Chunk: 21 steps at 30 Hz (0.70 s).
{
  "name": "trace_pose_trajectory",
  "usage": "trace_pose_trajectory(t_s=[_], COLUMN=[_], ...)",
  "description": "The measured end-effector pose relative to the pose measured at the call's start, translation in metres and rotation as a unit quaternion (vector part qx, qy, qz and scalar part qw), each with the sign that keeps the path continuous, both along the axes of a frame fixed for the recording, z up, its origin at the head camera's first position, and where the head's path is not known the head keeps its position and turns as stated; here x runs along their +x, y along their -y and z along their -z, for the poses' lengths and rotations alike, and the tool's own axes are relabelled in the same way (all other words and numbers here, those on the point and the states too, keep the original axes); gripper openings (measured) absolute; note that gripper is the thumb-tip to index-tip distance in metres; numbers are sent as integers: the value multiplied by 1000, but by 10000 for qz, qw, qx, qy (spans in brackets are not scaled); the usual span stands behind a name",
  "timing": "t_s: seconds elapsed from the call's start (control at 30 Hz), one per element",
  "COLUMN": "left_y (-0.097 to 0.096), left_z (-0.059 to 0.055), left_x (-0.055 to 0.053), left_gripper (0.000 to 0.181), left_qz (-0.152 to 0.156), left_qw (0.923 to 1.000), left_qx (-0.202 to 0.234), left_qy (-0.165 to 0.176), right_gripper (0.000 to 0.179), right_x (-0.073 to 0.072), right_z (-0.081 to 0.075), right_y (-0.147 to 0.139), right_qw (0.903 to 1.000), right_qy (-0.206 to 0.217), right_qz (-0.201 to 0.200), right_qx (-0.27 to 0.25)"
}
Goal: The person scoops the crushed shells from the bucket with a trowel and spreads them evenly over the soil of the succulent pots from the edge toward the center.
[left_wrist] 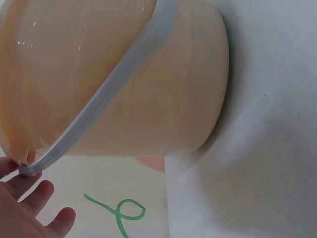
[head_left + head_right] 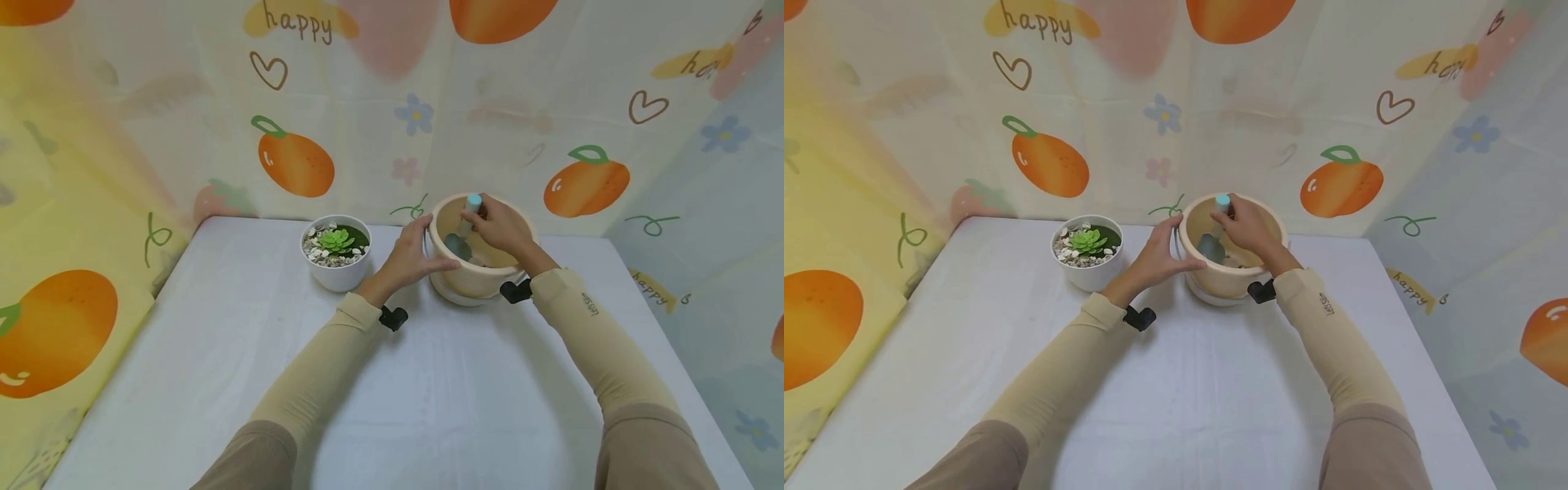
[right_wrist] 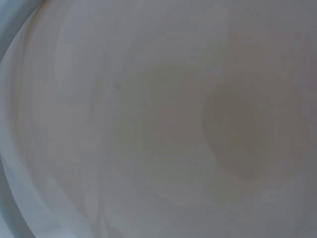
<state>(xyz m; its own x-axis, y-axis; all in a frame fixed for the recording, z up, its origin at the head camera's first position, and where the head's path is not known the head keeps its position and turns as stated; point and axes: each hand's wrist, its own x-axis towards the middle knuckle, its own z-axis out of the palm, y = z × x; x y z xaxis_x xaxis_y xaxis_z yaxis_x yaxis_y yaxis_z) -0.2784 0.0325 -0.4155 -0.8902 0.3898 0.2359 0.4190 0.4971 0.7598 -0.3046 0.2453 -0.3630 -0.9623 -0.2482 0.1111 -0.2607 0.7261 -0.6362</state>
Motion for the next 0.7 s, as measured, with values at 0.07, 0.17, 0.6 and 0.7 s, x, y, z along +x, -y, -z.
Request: trace_pose_trajectory(t_s=[0.07,0.17,0.6,0.7], left_y=[-1,-3,-4,-5], left_z=[0,2,0,0], left_x=[0,-1,0,-1], left_gripper=[107,107,108,108], left_qz=[-23,-130,-266,-207], left_qw=[10000,9999,9995,9997], left_qx=[-17,-56,-162,-115], left_qy=[-10,-91,-39,-24], right_gripper=[29,26,27,24], right_x=[0,-2,-1,-3], right_z=[1,3,1,2], right_y=[-2,-5,-12,-8], right_qw=[9998,9980,9814,9873], right_qy=[-35,72,1287,1136], right_qz=[-205,-528,-297,72], right_qx=[-74,-344,-1390,-1109])
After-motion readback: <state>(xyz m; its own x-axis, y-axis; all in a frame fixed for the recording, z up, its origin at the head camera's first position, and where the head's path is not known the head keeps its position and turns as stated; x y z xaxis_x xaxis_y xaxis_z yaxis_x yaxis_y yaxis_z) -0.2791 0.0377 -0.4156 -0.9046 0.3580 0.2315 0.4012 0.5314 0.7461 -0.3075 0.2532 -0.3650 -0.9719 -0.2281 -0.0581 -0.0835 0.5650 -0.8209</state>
